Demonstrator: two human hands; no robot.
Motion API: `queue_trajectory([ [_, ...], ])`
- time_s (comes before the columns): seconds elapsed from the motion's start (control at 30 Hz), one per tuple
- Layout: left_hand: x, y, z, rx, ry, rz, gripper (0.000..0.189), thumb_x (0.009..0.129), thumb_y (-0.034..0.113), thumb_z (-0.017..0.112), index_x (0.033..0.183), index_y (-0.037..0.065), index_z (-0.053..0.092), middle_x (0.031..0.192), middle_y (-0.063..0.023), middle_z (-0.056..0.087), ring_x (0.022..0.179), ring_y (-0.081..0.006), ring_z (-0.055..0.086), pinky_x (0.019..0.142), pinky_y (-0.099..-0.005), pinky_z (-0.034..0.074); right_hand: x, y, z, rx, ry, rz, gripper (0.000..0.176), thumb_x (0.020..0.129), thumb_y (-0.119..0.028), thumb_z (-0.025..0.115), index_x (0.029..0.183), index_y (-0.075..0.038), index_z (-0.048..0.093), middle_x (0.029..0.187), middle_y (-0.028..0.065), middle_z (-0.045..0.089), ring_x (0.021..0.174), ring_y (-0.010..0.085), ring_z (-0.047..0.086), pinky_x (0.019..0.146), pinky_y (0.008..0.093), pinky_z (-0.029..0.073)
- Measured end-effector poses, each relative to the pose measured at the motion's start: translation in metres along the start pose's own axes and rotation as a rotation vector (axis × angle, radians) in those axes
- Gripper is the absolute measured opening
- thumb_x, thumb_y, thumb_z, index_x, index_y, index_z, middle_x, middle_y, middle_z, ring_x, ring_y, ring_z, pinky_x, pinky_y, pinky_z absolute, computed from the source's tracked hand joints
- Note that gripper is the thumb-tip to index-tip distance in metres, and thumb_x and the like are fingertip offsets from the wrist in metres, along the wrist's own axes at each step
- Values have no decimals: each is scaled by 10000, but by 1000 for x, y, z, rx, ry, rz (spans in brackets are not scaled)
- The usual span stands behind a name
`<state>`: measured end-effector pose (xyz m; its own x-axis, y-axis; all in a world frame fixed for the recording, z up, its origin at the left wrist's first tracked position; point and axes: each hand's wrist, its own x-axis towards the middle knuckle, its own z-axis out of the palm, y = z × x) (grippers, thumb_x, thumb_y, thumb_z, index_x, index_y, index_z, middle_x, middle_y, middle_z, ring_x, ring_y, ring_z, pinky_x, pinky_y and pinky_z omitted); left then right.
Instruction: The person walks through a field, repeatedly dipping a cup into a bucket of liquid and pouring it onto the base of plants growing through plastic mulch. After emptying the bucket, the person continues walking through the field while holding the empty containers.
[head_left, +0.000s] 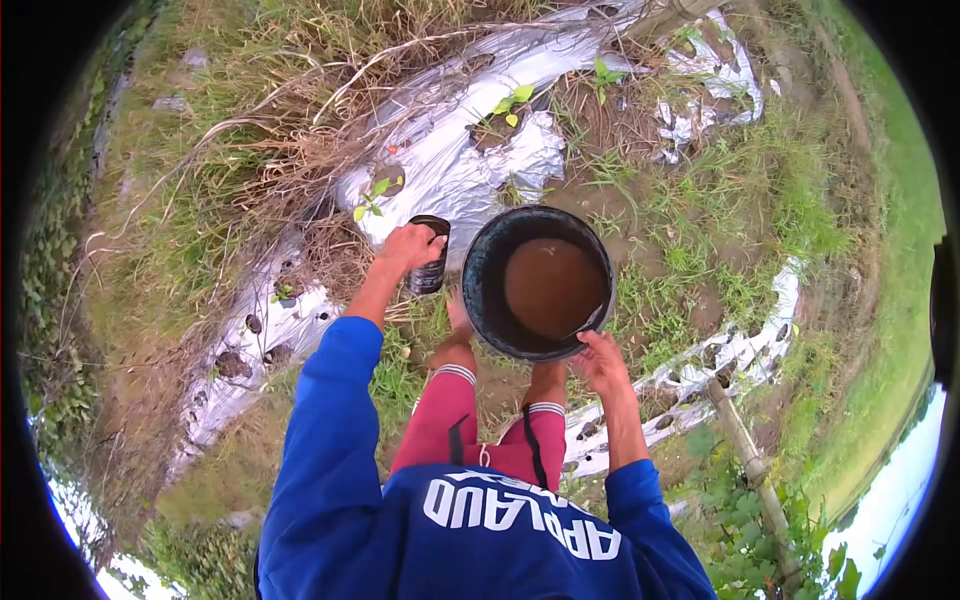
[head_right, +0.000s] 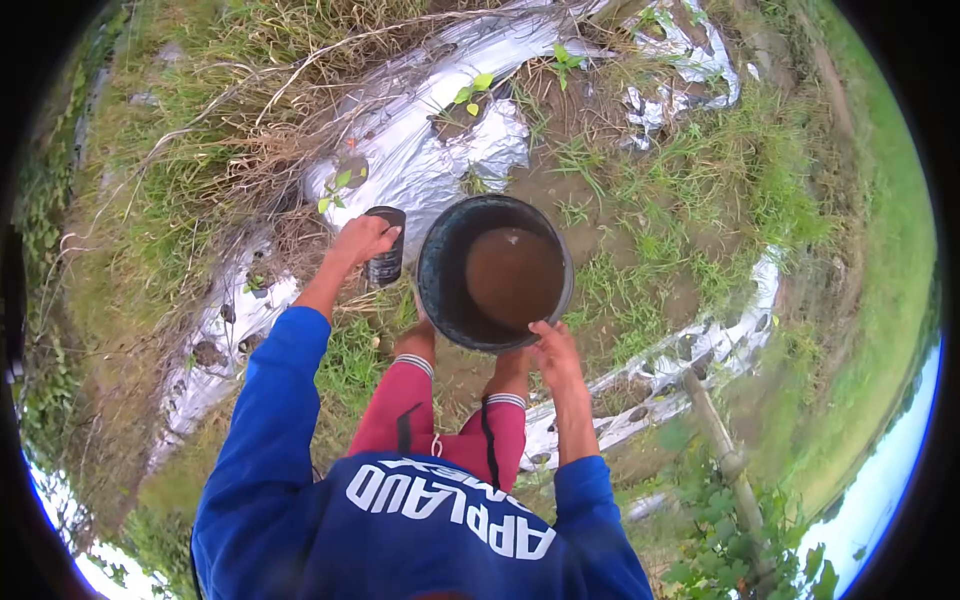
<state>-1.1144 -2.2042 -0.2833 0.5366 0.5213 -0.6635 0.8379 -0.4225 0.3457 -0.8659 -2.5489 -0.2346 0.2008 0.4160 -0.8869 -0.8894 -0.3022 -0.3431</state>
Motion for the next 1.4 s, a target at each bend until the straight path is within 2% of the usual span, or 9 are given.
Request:
queue_trajectory([
  [0.1, 45, 43, -23, 132, -55, -11, 481, 837, 460, 509, 966, 47, 718, 972, -238, 679, 939, -391, 650, 869, -453, 500, 2, -22, 1, -9, 12, -11, 252, 805, -95, 702, 1025, -93, 578, 878, -2, 653, 751, 115, 631, 604, 247, 502],
  [0.37, 118, 104, -83, 227, -113, -142, 556, 755, 467, 517, 1033, 17, 689, 1067, -230, 668, 981, -378, 652, 867, -440, 504, 23, -68, -37, -134, 107, -45, 266, 778, -133, 725, 996, -108, 575, 843, -26, 638, 707, 83, 613, 584, 221, 487],
  [0.53, 87, 124, -101, 243, -99, -148, 541, 785, 492, 497, 983, 34, 706, 978, -226, 683, 928, -392, 655, 836, -448, 506, 35, -86, -73, -121, 144, -84, 271, 772, -107, 724, 991, -120, 564, 848, -30, 642, 670, 76, 610, 531, 207, 493],
  [0.73, -3, 163, -43, -185, 472, 45, 385, 921, 341, 560, 759, -9, 569, 725, -239, 586, 661, -420, 575, 630, -466, 436, 26, -120, -90, -169, 38, -82, 290, 765, -153, 742, 990, -129, 562, 848, -31, 639, 717, 85, 613, 602, 255, 479],
  [0.87, -41, 225, 2, -486, 630, 39, 394, 972, 303, 518, 739, -12, 481, 619, -165, 424, 550, -286, 447, 548, -418, 366, 13, -146, -92, -159, 51, -46, 303, 760, -178, 751, 992, -145, 558, 862, -37, 634, 745, 84, 607, 628, 271, 467],
  [0.93, -38, 251, 40, -646, 544, -3, 418, 978, 340, 513, 749, -9, 478, 624, -129, 436, 595, -204, 488, 550, -393, 373, -2, -164, -84, -125, 59, -43, 307, 761, -183, 752, 994, -150, 556, 866, -41, 630, 745, 83, 605, 631, 272, 467],
  [1.1, -7, 340, 86, -1022, -114, -145, 483, 847, 493, 620, 1019, 42, 610, 847, -41, 575, 706, -150, 537, 603, -320, 555, -51, -208, -71, -126, 13, -36, 349, 771, -247, 734, 1021, -116, 529, 922, -28, 563, 818, 82, 538, 703, 298, 420],
  [1.2, 21, 367, 109, -1072, -378, -165, 471, 842, 519, 622, 978, 68, 597, 756, 13, 466, 649, -110, 498, 499, -267, 490, -72, -225, -72, -127, 9, -36, 427, 780, -248, 741, 1090, -94, 490, 1038, -14, 537, 897, 106, 544, 764, 319, 433],
  [1.4, 70, 409, 125, -829, -496, -349, 528, 820, 492, 594, 1096, 42, 579, 947, -70, 567, 724, -186, 575, 538, -342, 555, -103, -255, -70, -234, -109, -145, 278, 841, -259, 660, 1041, -137, 508, 985, -47, 534, 913, 84, 514, 787, 306, 389],
])
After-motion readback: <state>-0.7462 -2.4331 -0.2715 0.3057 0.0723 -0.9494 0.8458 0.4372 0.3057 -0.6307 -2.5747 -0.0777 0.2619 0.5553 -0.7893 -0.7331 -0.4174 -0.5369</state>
